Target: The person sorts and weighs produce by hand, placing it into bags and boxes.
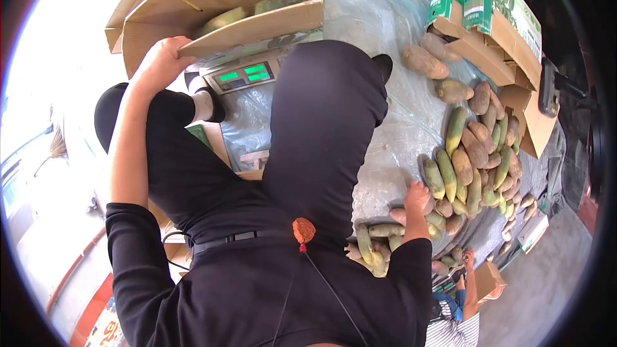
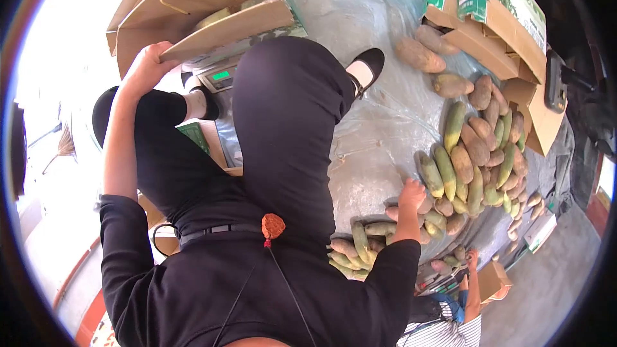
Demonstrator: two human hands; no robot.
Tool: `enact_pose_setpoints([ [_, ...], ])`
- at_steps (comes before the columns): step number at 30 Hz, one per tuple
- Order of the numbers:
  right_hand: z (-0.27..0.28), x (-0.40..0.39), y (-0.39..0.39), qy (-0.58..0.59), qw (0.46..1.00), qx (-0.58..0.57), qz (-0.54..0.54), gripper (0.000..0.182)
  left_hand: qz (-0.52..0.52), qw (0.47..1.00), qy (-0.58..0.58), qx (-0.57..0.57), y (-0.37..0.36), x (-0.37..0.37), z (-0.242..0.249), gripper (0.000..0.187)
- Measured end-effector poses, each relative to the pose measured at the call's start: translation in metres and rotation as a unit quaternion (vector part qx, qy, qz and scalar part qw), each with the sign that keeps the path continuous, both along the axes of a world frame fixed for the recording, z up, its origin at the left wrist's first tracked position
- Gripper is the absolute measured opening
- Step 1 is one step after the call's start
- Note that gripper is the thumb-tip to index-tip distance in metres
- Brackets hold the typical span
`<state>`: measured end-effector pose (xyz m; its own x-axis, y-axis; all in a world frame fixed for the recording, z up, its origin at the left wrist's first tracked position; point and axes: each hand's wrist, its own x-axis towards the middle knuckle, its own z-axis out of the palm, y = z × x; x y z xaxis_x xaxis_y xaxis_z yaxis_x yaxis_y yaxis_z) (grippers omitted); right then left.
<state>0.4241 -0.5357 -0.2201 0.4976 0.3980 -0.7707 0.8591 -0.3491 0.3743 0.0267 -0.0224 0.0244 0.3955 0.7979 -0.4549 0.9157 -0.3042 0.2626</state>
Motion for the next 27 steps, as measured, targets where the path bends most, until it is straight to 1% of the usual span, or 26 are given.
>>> enact_pose_setpoints([
  [2, -0.007, 0.015, 0.011, -0.039, 0.985, 0.115, -0.119, 0.035, -0.006, 1.000, -0.008, 0.010, -0.002, 0.001, 0.002, 0.020],
  [3, 0.002, 0.018, 0.020, -0.026, 0.976, 0.159, -0.147, 0.033, -0.015, 1.000, -0.014, 0.013, -0.001, 0.000, 0.000, 0.021],
  [4, 0.003, 0.019, 0.027, -0.029, 0.975, 0.166, -0.142, 0.033, -0.024, 0.999, -0.020, 0.016, 0.000, -0.001, 0.001, 0.023],
  [6, 0.007, 0.022, 0.041, -0.009, 0.948, 0.263, -0.181, 0.034, -0.019, 1.000, -0.010, 0.009, 0.000, -0.003, 0.000, 0.025],
  [7, 0.013, 0.021, 0.052, -0.014, 0.937, 0.283, -0.204, 0.036, -0.025, 1.000, -0.013, 0.012, 0.000, -0.004, -0.001, 0.026],
  [8, 0.011, 0.023, 0.056, -0.017, 0.937, 0.289, -0.198, 0.036, -0.031, 0.999, -0.017, 0.014, -0.001, -0.005, -0.001, 0.026],
  [10, 0.008, 0.024, 0.062, 0.002, 0.885, 0.391, -0.251, 0.039, -0.045, 0.999, -0.005, 0.018, -0.002, -0.005, 0.001, 0.027],
  [11, 0.007, 0.026, 0.064, 0.001, 0.885, 0.395, -0.246, 0.039, -0.046, 0.999, -0.002, 0.020, -0.003, -0.004, 0.003, 0.027],
  [12, 0.009, 0.026, 0.068, 0.046, 0.836, 0.466, -0.286, 0.038, -0.047, 0.999, 0.001, 0.023, -0.003, -0.004, 0.004, 0.027],
  [14, 0.013, 0.027, 0.078, 0.139, 0.711, 0.591, -0.355, 0.037, -0.049, 0.998, -0.004, 0.033, -0.002, -0.007, 0.001, 0.026],
  [15, 0.008, 0.031, 0.082, 0.173, 0.643, 0.613, -0.425, 0.036, -0.053, 0.998, -0.003, 0.038, -0.002, -0.009, 0.000, 0.026],
  [16, 0.027, 0.025, 0.105, 0.175, 0.644, 0.615, -0.420, 0.036, -0.049, 0.998, -0.005, 0.041, -0.002, -0.010, -0.001, 0.026],
  [17, 0.049, 0.020, 0.128, 0.204, 0.564, 0.647, -0.470, 0.037, -0.056, 0.998, -0.008, 0.037, -0.001, -0.010, -0.001, 0.025],
  [18, 0.083, 0.010, 0.159, 0.230, 0.477, 0.673, -0.517, 0.039, -0.065, 0.997, -0.010, 0.033, -0.001, -0.010, 0.000, 0.024],
  [20, 0.144, -0.002, 0.216, 0.230, 0.472, 0.728, -0.441, 0.040, -0.067, 0.997, -0.016, 0.037, -0.001, -0.010, 0.002, 0.024],
  [22, 0.192, -0.003, 0.263, 0.229, 0.458, 0.766, -0.388, 0.040, -0.079, 0.996, -0.019, 0.040, 0.000, -0.013, -0.003, 0.024],
  [24, 0.244, -0.016, 0.308, 0.239, 0.423, 0.813, -0.320, 0.038, -0.095, 0.994, -0.027, 0.056, 0.002, -0.016, -0.007, 0.024],
  [26, 0.278, -0.020, 0.343, 0.334, 0.361, 0.827, -0.273, 0.039, -0.094, 0.992, -0.036, 0.071, 0.001, -0.016, -0.006, 0.024],
  [27, 0.295, -0.026, 0.361, 0.355, 0.346, 0.835, -0.240, 0.038, -0.094, 0.992, -0.039, 0.069, 0.001, -0.015, -0.004, 0.024],
])
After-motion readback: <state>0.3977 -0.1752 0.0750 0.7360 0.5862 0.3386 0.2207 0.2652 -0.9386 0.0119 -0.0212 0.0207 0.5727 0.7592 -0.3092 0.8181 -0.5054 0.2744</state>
